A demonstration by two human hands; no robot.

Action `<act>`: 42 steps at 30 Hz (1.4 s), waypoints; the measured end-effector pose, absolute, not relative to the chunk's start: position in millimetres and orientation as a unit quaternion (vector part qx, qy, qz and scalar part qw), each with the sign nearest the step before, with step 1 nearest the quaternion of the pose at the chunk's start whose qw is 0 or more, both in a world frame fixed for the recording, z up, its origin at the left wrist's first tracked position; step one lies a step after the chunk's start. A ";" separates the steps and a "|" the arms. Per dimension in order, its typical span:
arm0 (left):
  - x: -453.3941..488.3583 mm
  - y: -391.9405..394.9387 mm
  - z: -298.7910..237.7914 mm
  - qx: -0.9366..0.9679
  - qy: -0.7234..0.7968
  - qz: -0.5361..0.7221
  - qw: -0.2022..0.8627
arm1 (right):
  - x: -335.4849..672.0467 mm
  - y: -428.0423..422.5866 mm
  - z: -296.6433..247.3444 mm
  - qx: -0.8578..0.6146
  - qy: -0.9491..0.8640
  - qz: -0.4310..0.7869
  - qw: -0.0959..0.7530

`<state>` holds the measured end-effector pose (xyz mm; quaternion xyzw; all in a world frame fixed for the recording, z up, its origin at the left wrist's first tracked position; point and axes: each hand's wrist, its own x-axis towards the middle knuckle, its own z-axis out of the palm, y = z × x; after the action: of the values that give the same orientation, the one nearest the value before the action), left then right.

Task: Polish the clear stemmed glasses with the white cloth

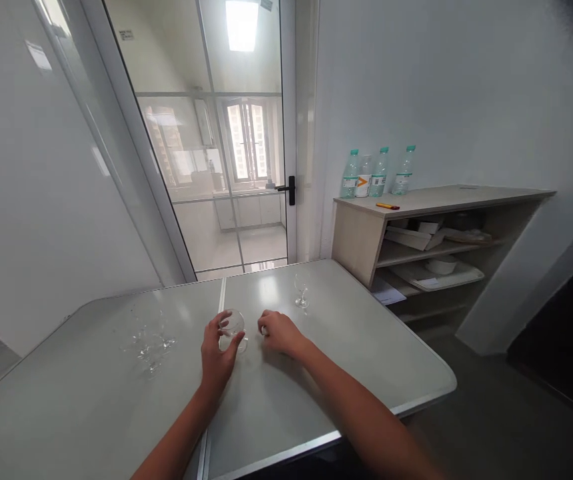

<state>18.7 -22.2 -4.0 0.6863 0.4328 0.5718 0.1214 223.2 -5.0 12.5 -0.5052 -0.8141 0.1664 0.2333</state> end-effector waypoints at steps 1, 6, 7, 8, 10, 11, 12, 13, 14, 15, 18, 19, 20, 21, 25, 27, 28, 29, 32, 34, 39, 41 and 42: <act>18.5 -21.6 -2.9 0.675 0.439 0.578 0.131 | 225.6 -6.5 16.2 -0.456 -0.851 0.163 0.203; 19.9 -17.8 -4.3 0.642 0.467 0.594 0.132 | 224.1 -16.2 25.9 -0.329 -0.925 0.137 0.130; 20.6 -16.7 -5.8 0.637 0.471 0.594 0.140 | 222.5 -17.8 25.8 -0.327 -0.927 0.135 0.124; 21.3 -15.6 -7.4 0.632 0.474 0.593 0.153 | 220.9 -19.1 25.1 -0.324 -0.929 0.135 0.116; 23.0 -13.5 -10.6 0.625 0.481 0.589 0.179 | 218.4 -20.7 22.5 -0.322 -0.931 0.139 0.103; 23.7 -12.6 -12.0 0.623 0.483 0.586 0.186 | 217.5 -21.1 20.9 -0.326 -0.930 0.140 0.098; 24.3 -11.8 -13.2 0.625 0.485 0.582 0.190 | 216.8 -21.4 19.2 -0.332 -0.928 0.141 0.094; 24.8 -11.1 -14.3 0.629 0.485 0.577 0.192 | 216.2 -21.6 17.6 -0.341 -0.925 0.142 0.091; 25.0 -10.5 -15.4 0.633 0.485 0.571 0.193 | 215.5 -21.7 16.1 -0.350 -0.922 0.142 0.088; 25.1 -10.0 -16.3 0.637 0.484 0.567 0.194 | 214.7 -21.7 14.7 -0.359 -0.918 0.143 0.086; 24.8 -8.3 -18.7 0.645 0.480 0.560 0.201 | 211.4 -21.6 11.2 -0.382 -0.909 0.145 0.083; 24.7 -7.8 -19.2 0.645 0.481 0.558 0.203 | 210.1 -21.6 10.2 -0.388 -0.906 0.145 0.084; 24.6 -7.3 -19.5 0.645 0.482 0.556 0.206 | 208.9 -21.5 9.4 -0.391 -0.905 0.143 0.087; 24.6 -6.9 -19.6 0.646 0.482 0.554 0.209 | 207.7 -21.4 8.7 -0.392 -0.905 0.139 0.090; 24.7 -6.3 -18.9 0.650 0.477 0.548 0.223 | 205.7 -20.9 8.2 -0.394 -0.909 0.112 0.078; 24.4 -6.7 -18.4 0.646 0.485 0.547 0.221 | 206.7 -20.0 8.8 -0.410 -0.906 0.091 0.058; 24.0 -7.0 -18.0 0.639 0.494 0.549 0.216 | 207.8 -19.0 8.8 -0.421 -0.902 0.080 0.051; 23.6 -7.4 -17.6 0.630 0.504 0.553 0.209 | 209.3 -17.7 8.6 -0.434 -0.897 0.071 0.048; 22.2 -8.8 -15.3 0.602 0.527 0.564 0.205 | 215.6 -11.5 5.7 -0.486 -0.871 0.057 0.044; 21.7 -9.9 -13.2 0.594 0.536 0.562 0.210 | 220.6 -6.3 2.7 -0.522 -0.850 0.058 0.039; 20.5 -10.7 -8.8 0.600 0.552 0.549 0.185 | 231.5 4.3 -2.1 -0.579 -0.810 0.078 0.044; 18.4 -10.0 -7.2 0.614 0.567 0.530 0.146 | 234.2 7.0 -3.1 -0.588 -0.803 0.084 0.046; 16.8 -9.6 -6.0 0.628 0.579 0.506 0.116 | 235.2 8.2 -3.6 -0.592 -0.800 0.085 0.047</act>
<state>16.8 -9.6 -6.0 0.6284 0.5793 0.5060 0.1163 235.2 8.2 -3.6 -0.5918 -0.8002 0.0851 0.0468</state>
